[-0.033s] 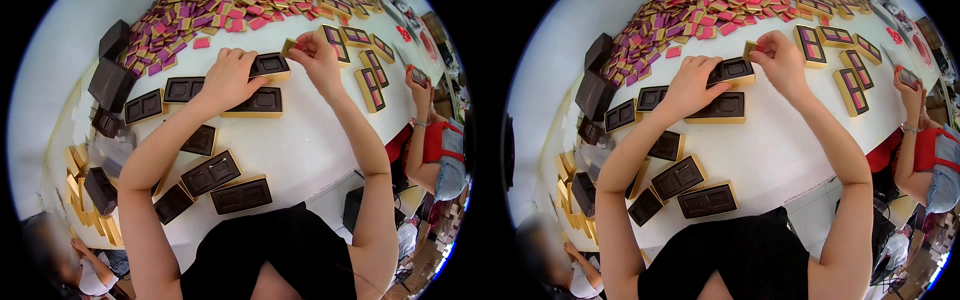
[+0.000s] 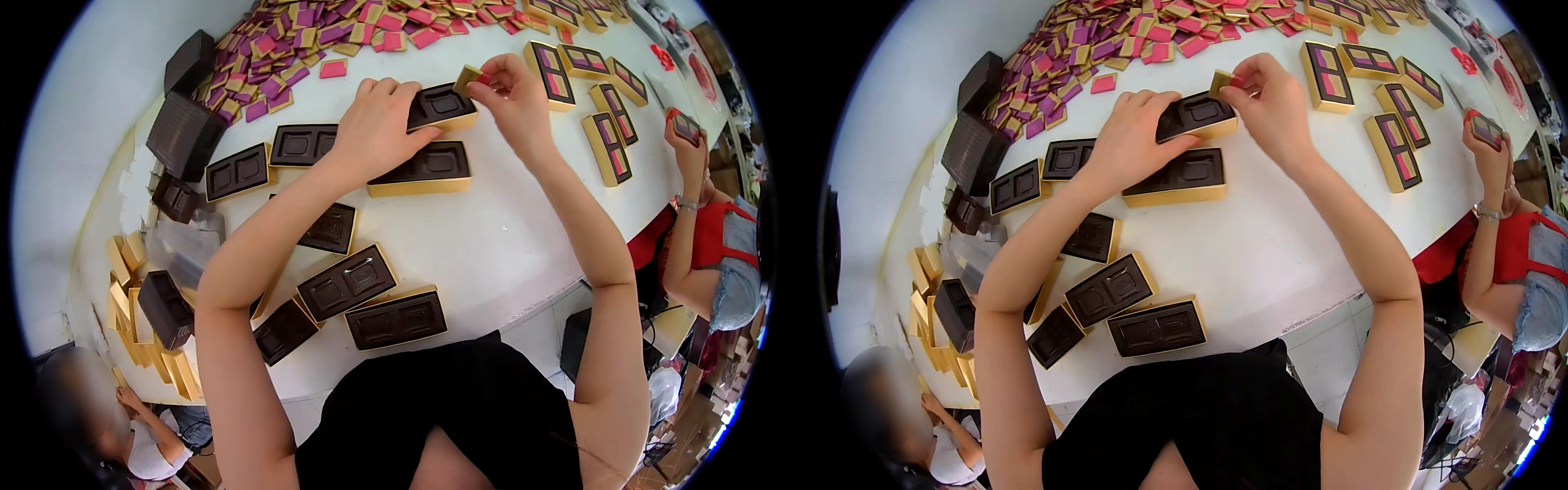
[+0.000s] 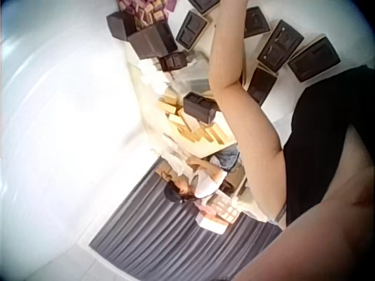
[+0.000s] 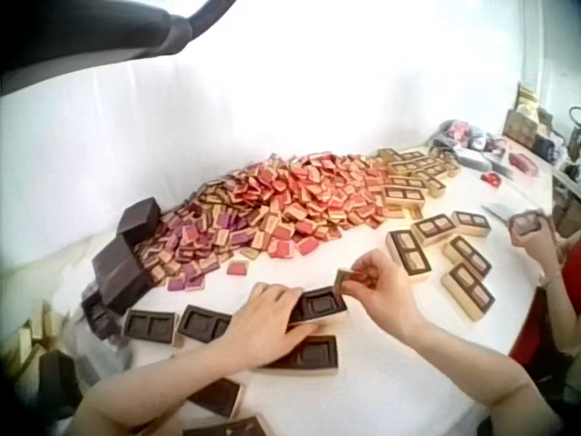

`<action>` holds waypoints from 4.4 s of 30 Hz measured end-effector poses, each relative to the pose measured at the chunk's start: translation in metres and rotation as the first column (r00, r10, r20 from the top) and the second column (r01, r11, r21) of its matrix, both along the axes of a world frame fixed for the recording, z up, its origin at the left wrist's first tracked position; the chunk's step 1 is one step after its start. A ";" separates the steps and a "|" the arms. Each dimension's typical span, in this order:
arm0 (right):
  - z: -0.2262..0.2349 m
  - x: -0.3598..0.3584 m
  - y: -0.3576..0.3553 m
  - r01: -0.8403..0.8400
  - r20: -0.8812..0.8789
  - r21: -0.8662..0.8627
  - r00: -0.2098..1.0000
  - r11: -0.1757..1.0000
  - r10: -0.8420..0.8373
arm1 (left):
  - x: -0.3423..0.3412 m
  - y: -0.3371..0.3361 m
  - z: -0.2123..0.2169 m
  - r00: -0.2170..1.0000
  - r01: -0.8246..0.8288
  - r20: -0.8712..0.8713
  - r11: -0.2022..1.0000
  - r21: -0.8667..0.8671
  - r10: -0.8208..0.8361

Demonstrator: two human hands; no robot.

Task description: The person assembles cosmetic compacts by placing dark brown plastic inserts into gold-colored rectangular trays. They then place small pink and purple rectangular inserts into the compartments of the dark brown inserts. The person also folds white cardboard boxes and places the assembled compacts inside them.

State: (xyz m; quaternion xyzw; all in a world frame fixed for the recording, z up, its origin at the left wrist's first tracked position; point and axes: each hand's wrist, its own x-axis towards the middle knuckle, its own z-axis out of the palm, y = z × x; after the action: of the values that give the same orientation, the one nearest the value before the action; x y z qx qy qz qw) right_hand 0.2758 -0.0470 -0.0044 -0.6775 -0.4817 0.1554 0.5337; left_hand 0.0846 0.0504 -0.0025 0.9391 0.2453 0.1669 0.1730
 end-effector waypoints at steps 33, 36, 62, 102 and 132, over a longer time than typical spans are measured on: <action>0.027 0.015 0.019 -0.320 0.739 -0.285 0.528 0.903 0.420 | -0.005 -0.002 -0.015 0.993 -0.007 0.120 1.000 0.024 0.004; 0.015 0.040 0.082 -0.021 0.544 -0.188 0.830 0.982 0.122 | -0.006 -0.003 -0.010 0.997 -0.028 0.074 0.999 -0.031 0.030; 0.033 -0.007 -0.021 -0.275 0.185 -0.121 0.938 0.954 0.294 | -0.007 -0.001 -0.008 0.927 -0.013 0.374 0.997 0.075 -0.016; 0.028 -0.019 0.132 -0.340 0.694 -0.151 0.632 0.928 0.344 | 0.000 -0.012 -0.026 0.983 0.182 -0.034 0.928 0.326 -0.181; 0.033 -0.005 0.079 -0.692 0.454 -0.339 0.474 0.638 0.755 | -0.010 0.011 -0.014 0.973 -0.168 0.129 0.972 -0.163 0.190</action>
State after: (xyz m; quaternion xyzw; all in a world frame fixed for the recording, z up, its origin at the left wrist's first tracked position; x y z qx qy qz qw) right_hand 0.2709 0.0321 0.0285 -0.4511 -0.8459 0.1870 0.2146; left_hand 0.0744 0.0615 -0.0168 0.8828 0.3282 0.2299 0.2451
